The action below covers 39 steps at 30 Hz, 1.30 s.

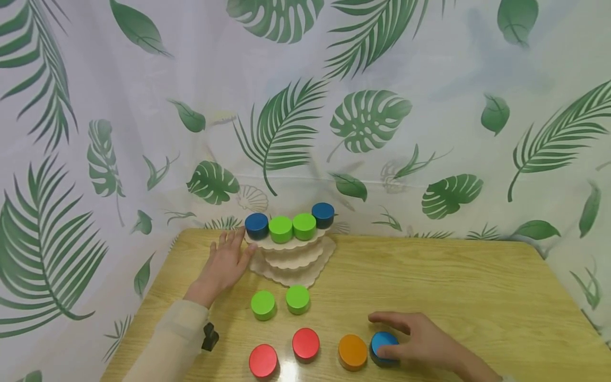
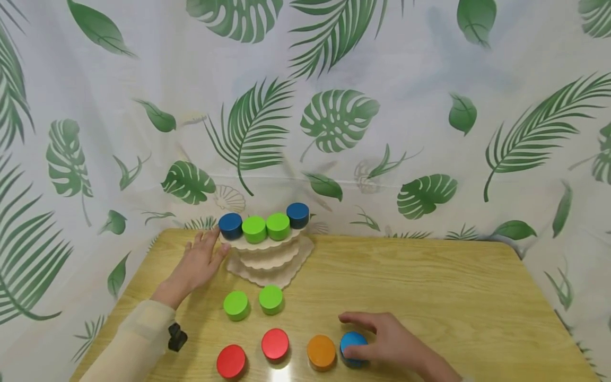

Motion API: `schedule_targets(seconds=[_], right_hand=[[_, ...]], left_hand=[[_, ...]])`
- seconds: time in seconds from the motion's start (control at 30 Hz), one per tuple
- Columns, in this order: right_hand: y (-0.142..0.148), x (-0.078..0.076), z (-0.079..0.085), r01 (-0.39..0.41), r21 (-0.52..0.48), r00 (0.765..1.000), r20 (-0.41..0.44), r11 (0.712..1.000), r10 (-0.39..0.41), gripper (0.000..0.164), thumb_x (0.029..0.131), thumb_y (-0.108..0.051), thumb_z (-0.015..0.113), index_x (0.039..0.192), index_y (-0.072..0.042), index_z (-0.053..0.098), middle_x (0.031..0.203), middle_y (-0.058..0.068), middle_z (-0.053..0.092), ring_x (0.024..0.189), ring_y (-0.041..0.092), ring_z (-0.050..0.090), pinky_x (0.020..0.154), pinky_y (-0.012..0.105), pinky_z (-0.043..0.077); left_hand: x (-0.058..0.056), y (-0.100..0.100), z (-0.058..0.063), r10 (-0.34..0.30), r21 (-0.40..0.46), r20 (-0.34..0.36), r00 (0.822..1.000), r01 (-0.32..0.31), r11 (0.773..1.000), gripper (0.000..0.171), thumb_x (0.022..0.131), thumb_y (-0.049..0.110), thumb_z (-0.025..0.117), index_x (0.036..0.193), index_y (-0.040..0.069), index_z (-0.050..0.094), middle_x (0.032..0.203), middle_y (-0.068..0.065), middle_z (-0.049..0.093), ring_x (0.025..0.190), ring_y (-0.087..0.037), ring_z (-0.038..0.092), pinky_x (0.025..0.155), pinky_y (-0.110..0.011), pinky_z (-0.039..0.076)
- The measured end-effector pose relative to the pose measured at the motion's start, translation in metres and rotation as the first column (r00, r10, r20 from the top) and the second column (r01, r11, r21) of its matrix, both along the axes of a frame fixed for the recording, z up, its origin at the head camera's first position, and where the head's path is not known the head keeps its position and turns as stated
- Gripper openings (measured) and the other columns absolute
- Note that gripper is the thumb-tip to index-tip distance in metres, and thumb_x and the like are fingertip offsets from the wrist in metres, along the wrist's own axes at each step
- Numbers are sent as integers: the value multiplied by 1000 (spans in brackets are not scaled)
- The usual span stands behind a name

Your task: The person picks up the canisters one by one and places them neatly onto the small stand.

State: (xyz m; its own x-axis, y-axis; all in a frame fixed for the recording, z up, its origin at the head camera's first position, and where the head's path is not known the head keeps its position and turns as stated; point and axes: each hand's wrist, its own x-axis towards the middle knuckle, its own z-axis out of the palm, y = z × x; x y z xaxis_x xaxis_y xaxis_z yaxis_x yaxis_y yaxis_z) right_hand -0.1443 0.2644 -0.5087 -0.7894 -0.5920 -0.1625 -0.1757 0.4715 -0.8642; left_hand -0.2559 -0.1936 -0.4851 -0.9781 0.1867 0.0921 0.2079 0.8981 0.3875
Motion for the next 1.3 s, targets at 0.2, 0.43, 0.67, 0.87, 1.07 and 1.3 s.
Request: schedule_targets(seconds=[0.2,0.43,0.67,0.87,1.07,1.3], right_hand=[[5,7,-2,21,141,1000,15,990,-23,67,90,-42,84,148,-19,62,148,4,65,139,28,60,106,25,51],[7,10,-4,31,182,985,162,983,-61,71,87,-37,86,150,-18,59,150,9,62,129,28,58,108,65,49],[8,7,-7,10,189,993,110,982,-32,65,88,-33,86,147,-20,62,146,6,65,125,25,59,107,51,54],[-1,1,0,33,138,999,-3,990,-33,65,87,-34,86,145,-16,63,147,9,65,135,36,62,107,55,53],[-19,-17,10,35,77,993,-112,996,-26,67,90,-38,85,145,-8,61,142,9,68,126,32,69,105,48,56],[-49,-39,25,66,73,985,-166,995,-53,68,90,-37,86,145,-7,61,140,9,69,121,28,71,105,51,56]], left_hand=[[0,-1,0,-1,1,3,1000,1,1000,76,113,55,31,167,2,23,168,-32,29,158,-56,17,123,-77,17],[0,-2,0,2,4,3,1000,-2,1000,76,113,54,31,167,2,23,168,-32,28,158,-56,17,123,-77,16],[0,-2,0,7,4,13,1000,-7,1000,76,113,56,30,168,3,22,169,-31,26,159,-55,16,124,-76,15],[-1,-2,1,6,6,9,1000,-6,1000,76,113,55,31,168,3,22,169,-31,28,159,-55,17,124,-76,15],[-1,-1,1,2,1,24,1000,-2,1000,76,113,56,30,168,3,21,169,-31,27,159,-54,15,125,-75,14],[-1,-1,0,1,-5,28,1000,-1,1000,77,113,56,29,168,4,21,170,-30,27,159,-54,16,125,-75,14]])
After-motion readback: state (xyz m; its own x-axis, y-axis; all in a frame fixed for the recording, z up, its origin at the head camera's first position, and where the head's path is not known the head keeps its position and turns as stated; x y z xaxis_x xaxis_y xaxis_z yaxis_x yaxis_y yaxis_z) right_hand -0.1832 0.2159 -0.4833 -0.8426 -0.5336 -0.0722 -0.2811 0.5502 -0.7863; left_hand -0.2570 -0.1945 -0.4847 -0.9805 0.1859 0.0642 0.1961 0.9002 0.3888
